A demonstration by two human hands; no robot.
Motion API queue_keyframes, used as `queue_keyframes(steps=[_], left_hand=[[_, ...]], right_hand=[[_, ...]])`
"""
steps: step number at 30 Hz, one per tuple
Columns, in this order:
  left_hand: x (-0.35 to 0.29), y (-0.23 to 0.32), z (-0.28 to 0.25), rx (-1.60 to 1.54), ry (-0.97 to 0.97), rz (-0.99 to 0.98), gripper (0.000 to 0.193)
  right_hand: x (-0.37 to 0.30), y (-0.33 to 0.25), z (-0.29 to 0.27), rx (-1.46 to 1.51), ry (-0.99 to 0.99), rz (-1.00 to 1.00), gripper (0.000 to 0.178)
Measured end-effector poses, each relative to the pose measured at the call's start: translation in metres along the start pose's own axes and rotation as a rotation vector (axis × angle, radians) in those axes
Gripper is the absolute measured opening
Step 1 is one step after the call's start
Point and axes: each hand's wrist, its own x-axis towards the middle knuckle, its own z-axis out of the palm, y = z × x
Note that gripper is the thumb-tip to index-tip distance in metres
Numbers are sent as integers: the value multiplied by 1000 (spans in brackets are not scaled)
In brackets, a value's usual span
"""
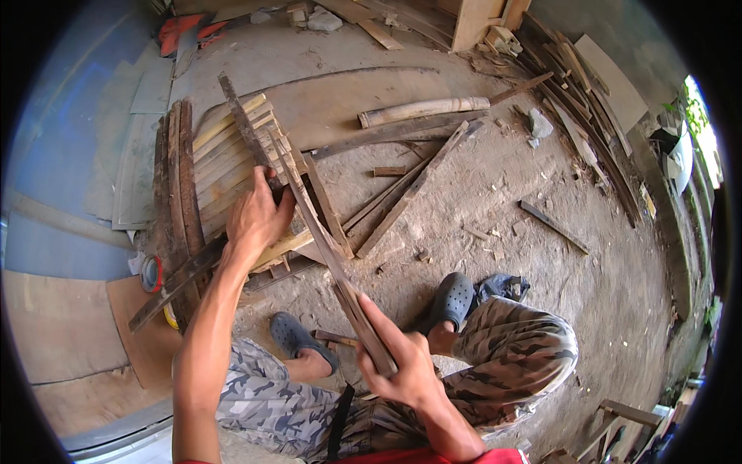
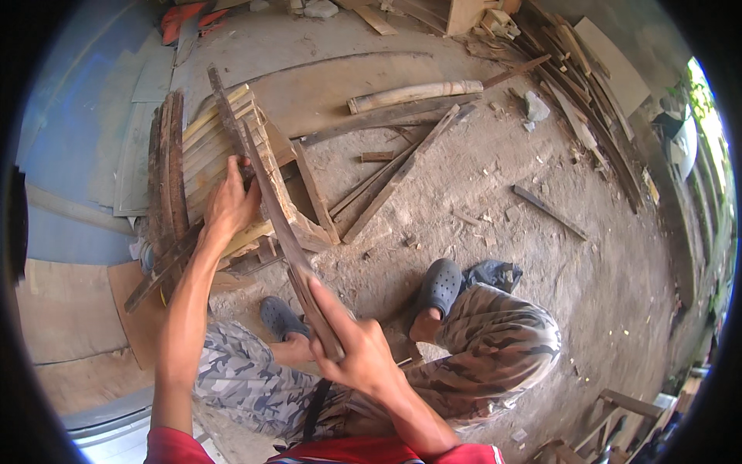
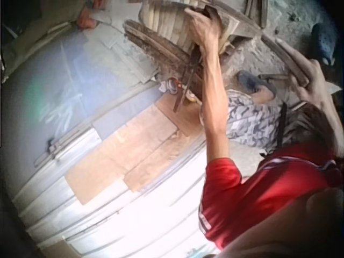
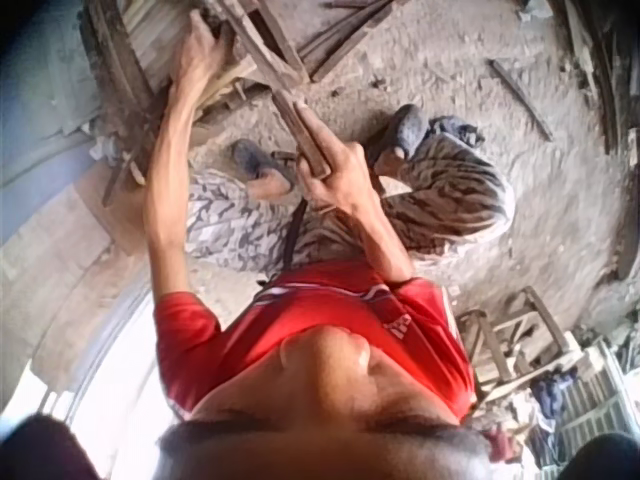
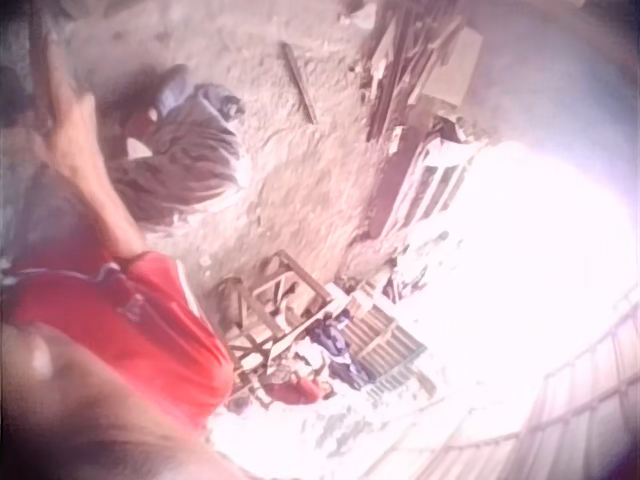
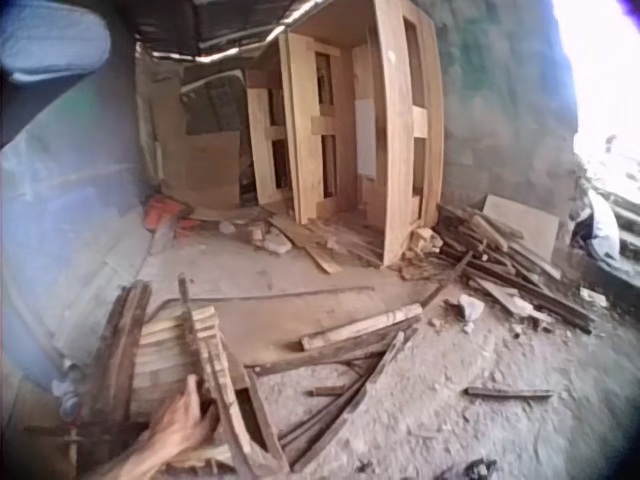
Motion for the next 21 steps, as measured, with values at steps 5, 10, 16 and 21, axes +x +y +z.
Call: queue_keyframes(steps=[5,10,16,21], left_hand=[[1,-1,4,-18,-2,25,56],[0,-2,1,13,18,23,56],[0,4,3,2,22,37,55],[-1,-4,2,90,66,61,54]], right_hand=[[3,10,4,35,9,-3,71],[-24,6,-2,-17,12,-13,73],[19,19,12,57,9,-20,73],[-17,7,0,-21,14,-51,74]])
